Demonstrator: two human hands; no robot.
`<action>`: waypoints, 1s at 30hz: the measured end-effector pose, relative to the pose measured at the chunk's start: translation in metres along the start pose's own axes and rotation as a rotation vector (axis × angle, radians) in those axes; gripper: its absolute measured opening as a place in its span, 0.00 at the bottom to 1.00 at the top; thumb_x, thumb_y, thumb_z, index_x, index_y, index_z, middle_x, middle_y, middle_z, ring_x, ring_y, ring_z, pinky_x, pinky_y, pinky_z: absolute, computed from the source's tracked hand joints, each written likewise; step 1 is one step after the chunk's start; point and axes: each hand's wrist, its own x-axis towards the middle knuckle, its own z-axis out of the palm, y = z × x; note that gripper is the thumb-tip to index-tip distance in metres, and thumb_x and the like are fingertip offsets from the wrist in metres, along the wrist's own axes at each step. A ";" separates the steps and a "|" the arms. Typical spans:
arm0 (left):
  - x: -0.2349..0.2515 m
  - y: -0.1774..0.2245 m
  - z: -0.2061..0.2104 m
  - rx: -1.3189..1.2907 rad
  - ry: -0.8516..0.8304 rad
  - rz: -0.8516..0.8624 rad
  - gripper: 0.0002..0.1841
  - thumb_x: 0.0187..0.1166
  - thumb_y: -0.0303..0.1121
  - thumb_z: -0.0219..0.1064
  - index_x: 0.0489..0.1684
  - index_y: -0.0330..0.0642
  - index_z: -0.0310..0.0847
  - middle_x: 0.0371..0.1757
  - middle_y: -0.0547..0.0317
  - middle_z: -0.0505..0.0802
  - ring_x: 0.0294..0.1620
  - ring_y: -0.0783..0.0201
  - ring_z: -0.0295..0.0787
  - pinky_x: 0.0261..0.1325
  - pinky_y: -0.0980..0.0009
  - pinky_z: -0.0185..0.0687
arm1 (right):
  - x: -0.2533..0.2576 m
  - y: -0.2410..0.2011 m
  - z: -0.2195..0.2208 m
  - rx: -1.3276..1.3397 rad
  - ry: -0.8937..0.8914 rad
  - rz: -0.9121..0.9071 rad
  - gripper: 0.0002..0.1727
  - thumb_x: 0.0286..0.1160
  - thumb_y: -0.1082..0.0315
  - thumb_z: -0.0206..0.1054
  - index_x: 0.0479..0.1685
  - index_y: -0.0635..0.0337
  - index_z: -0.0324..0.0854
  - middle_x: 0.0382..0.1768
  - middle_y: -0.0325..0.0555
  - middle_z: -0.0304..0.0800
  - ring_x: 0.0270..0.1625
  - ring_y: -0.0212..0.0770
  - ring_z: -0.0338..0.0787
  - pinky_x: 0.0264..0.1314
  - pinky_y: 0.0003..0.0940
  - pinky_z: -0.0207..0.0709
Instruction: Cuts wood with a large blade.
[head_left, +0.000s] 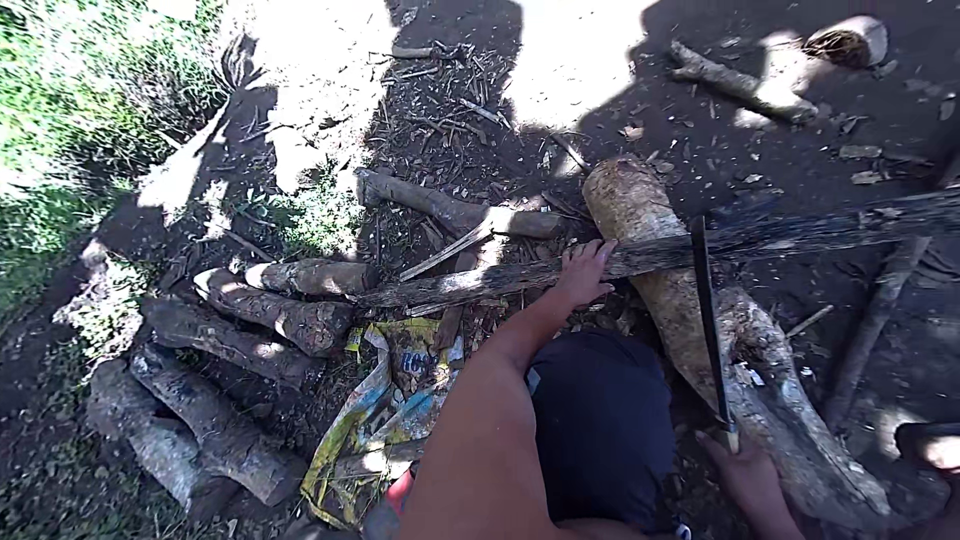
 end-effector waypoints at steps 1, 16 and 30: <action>0.001 0.000 0.000 0.004 0.004 0.006 0.53 0.62 0.51 0.85 0.93 0.64 0.56 0.87 0.54 0.73 0.86 0.46 0.67 0.80 0.32 0.64 | 0.000 -0.002 -0.001 -0.015 0.007 0.006 0.21 0.71 0.52 0.74 0.52 0.60 0.85 0.25 0.52 0.85 0.22 0.50 0.84 0.29 0.59 0.79; 0.029 -0.003 -0.003 0.041 -0.191 -0.062 0.48 0.66 0.49 0.81 0.92 0.63 0.57 0.79 0.45 0.80 0.80 0.39 0.74 0.75 0.30 0.68 | 0.005 -0.028 -0.007 -0.171 0.004 0.111 0.25 0.76 0.48 0.71 0.66 0.51 0.81 0.34 0.51 0.90 0.37 0.54 0.91 0.44 0.64 0.83; 0.014 0.003 0.001 0.049 -0.200 -0.063 0.51 0.57 0.49 0.84 0.89 0.58 0.62 0.81 0.45 0.79 0.82 0.40 0.73 0.79 0.30 0.67 | -0.004 -0.012 -0.010 -0.102 -0.055 0.111 0.21 0.72 0.45 0.70 0.53 0.49 0.82 0.28 0.45 0.87 0.33 0.48 0.89 0.39 0.58 0.83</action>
